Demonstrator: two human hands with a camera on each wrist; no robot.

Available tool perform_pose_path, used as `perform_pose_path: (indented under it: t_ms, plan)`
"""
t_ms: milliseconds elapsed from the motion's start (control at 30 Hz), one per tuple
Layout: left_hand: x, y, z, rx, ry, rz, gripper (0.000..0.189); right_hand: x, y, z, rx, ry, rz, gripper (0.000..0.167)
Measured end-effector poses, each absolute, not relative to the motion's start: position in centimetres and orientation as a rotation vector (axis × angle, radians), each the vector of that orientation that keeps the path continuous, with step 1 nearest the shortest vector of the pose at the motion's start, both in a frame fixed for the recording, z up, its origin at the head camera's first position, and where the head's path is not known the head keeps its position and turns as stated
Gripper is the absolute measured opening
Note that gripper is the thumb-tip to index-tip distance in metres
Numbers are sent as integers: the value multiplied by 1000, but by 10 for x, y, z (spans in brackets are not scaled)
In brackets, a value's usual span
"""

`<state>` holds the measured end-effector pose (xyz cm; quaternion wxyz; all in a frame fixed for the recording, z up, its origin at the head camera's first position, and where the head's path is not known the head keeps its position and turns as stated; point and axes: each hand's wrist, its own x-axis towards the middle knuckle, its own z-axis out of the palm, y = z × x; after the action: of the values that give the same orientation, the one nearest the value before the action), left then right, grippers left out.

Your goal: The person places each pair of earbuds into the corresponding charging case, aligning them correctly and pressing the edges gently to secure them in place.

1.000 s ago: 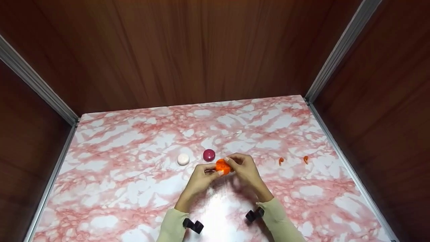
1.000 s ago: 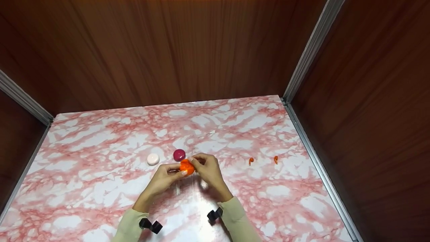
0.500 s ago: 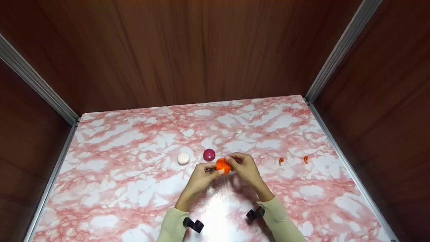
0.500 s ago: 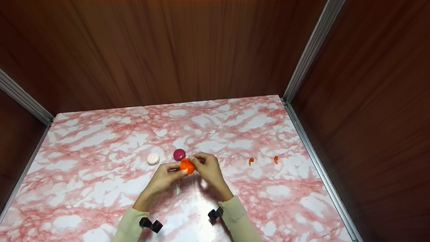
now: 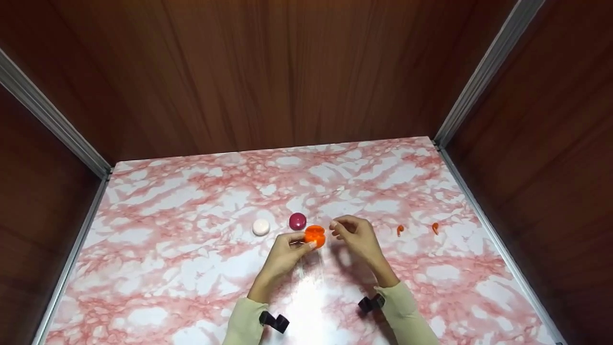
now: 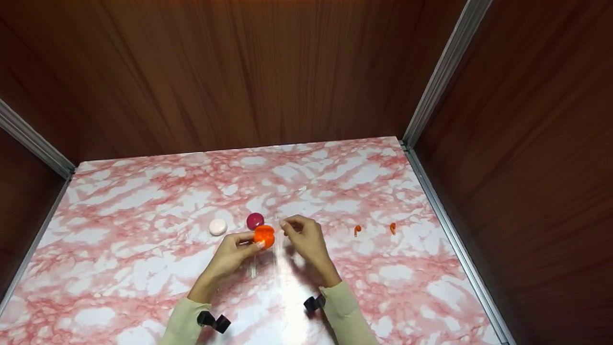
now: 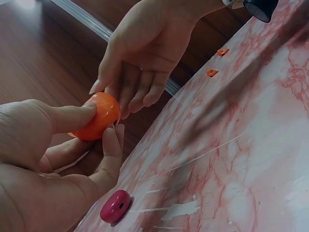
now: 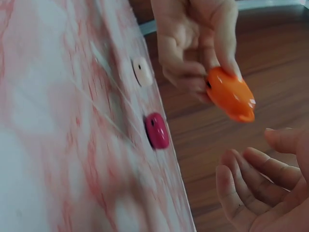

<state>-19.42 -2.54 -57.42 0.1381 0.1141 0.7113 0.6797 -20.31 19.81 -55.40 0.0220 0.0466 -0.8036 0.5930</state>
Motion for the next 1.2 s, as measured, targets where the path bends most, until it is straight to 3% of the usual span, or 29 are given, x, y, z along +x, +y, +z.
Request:
perform_pose_path:
  t_ms: [367,900,1200]
  plan:
    - [-196,-30,-576,295,2044,1971,32,-203,228,-552,39,-2516,1590,18]
    - [-197,-36,-578,296,2078,1972,30,-200,270,-557,-23,-2558,1353,28]
    - [-196,-37,-578,275,2081,1963,31,-196,296,-564,57,-2648,1002,43]
